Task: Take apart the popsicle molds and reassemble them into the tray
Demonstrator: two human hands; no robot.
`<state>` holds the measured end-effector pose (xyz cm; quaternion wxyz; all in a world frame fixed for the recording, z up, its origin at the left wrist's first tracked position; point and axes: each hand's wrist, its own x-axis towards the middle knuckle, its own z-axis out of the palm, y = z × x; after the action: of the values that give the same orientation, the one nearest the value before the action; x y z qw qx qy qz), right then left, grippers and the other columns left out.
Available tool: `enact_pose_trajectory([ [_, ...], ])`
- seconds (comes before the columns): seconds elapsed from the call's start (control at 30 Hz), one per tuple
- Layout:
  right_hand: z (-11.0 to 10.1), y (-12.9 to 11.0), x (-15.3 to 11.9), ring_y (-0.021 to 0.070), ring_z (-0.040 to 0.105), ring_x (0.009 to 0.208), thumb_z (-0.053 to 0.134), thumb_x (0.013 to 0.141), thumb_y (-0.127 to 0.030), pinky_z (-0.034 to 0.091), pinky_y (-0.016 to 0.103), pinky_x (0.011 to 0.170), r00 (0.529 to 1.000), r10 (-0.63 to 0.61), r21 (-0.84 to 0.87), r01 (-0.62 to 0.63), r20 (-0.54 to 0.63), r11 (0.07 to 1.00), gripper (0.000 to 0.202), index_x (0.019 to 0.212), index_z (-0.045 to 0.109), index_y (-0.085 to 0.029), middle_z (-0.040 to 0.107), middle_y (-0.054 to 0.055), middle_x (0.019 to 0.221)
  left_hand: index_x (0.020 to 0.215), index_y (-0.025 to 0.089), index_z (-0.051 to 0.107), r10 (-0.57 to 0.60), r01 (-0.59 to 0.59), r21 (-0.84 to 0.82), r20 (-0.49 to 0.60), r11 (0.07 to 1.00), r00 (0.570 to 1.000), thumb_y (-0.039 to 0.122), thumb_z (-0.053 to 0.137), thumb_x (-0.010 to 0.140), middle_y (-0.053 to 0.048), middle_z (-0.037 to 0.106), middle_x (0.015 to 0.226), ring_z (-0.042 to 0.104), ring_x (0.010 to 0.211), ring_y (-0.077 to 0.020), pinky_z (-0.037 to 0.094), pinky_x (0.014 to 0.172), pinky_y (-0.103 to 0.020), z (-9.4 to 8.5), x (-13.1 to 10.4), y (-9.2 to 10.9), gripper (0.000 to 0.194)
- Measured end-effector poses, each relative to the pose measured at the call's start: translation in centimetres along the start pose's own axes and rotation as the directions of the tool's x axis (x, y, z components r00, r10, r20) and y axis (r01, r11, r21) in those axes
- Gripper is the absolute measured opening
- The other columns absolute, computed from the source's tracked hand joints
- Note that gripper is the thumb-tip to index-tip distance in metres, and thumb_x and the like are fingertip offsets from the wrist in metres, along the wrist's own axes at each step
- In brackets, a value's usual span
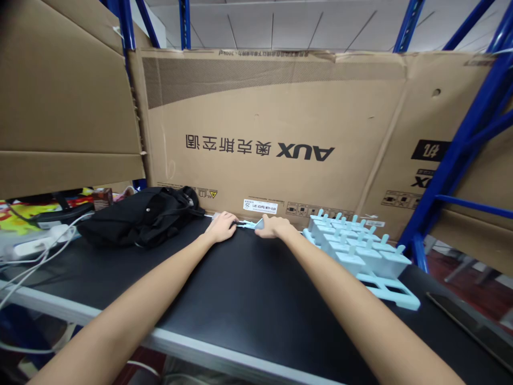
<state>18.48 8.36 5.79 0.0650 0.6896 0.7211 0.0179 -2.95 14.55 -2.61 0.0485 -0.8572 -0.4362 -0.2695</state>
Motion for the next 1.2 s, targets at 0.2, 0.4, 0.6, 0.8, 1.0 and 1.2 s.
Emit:
enact_pose_trajectory([
  [0.2,-0.1,-0.3,0.3,0.0369,0.059,0.116,0.051,0.077,-0.064,0.045,0.046,0.092,0.991,-0.031,-0.071,0.021,-0.133,0.997,0.07,0.129,0.056,-0.018,0.065,0.019,0.123,0.098,0.023,0.071,0.127,-0.125,-0.035,0.045,0.991,0.991,0.025,0.049,0.088,-0.003,0.071,0.111,0.055,0.112,-0.0232,0.039,0.105,-0.038,-0.1,0.1,0.2,0.024],
  [0.4,-0.8,-0.6,1.4,0.036,0.062,0.111,0.053,0.076,-0.061,0.047,0.045,0.089,0.98,-0.044,-0.09,0.026,-0.196,0.996,0.064,0.123,0.062,-0.017,0.066,0.019,0.119,0.102,0.024,0.07,0.195,-0.191,-0.057,0.087,0.98,0.977,0.023,0.05,0.086,-0.001,0.071,0.115,0.06,0.109,-0.0212,0.041,0.104,-0.036,-0.6,0.1,0.5,0.025],
  [0.6,-1.3,-0.9,2.5,0.0383,0.058,0.117,0.061,0.071,-0.064,0.044,0.049,0.094,0.986,-0.051,-0.052,0.043,-0.161,0.998,0.071,0.124,0.062,-0.016,0.063,0.021,0.124,0.107,0.025,0.068,0.173,-0.167,-0.07,0.105,0.983,0.979,0.023,0.05,0.086,-0.003,0.07,0.115,0.059,0.113,-0.0218,0.043,0.103,-0.035,-0.9,0.0,0.6,0.028],
  [0.8,-0.2,0.8,3.0,0.0345,0.059,0.118,0.058,0.073,-0.069,0.046,0.046,0.092,0.996,-0.031,0.064,0.036,-0.084,0.997,0.072,0.125,0.058,-0.019,0.061,0.017,0.13,0.107,0.026,0.067,0.131,-0.123,-0.075,0.102,0.989,0.986,0.024,0.051,0.085,-0.002,0.069,0.116,0.057,0.115,-0.0205,0.042,0.104,-0.033,-0.9,0.0,0.9,0.027],
  [1.0,2.6,1.7,3.8,0.0295,0.062,0.11,0.064,0.07,-0.062,0.049,0.036,0.085,0.998,0.011,0.197,0.002,-0.063,0.98,0.074,0.127,0.052,-0.016,0.061,0.017,0.128,0.107,0.02,0.062,-0.133,0.133,-0.002,-0.069,0.991,0.989,0.023,0.047,0.087,-0.01,0.06,0.125,0.045,0.125,-0.028,0.032,0.11,-0.045,-1.0,-0.2,0.5,0.026],
  [1.2,4.0,1.2,4.2,0.0268,0.064,0.106,0.06,0.077,-0.049,0.048,0.03,0.081,0.991,0.022,0.268,0.015,-0.131,0.963,0.061,0.126,0.048,-0.013,0.062,0.017,0.124,0.105,0.02,0.062,-0.515,0.509,-0.078,-0.124,0.857,0.848,0.026,0.055,0.08,-0.015,0.055,0.127,0.043,0.126,-0.0333,0.039,0.103,-0.047,-1.0,-0.7,-1.3,0.027],
])
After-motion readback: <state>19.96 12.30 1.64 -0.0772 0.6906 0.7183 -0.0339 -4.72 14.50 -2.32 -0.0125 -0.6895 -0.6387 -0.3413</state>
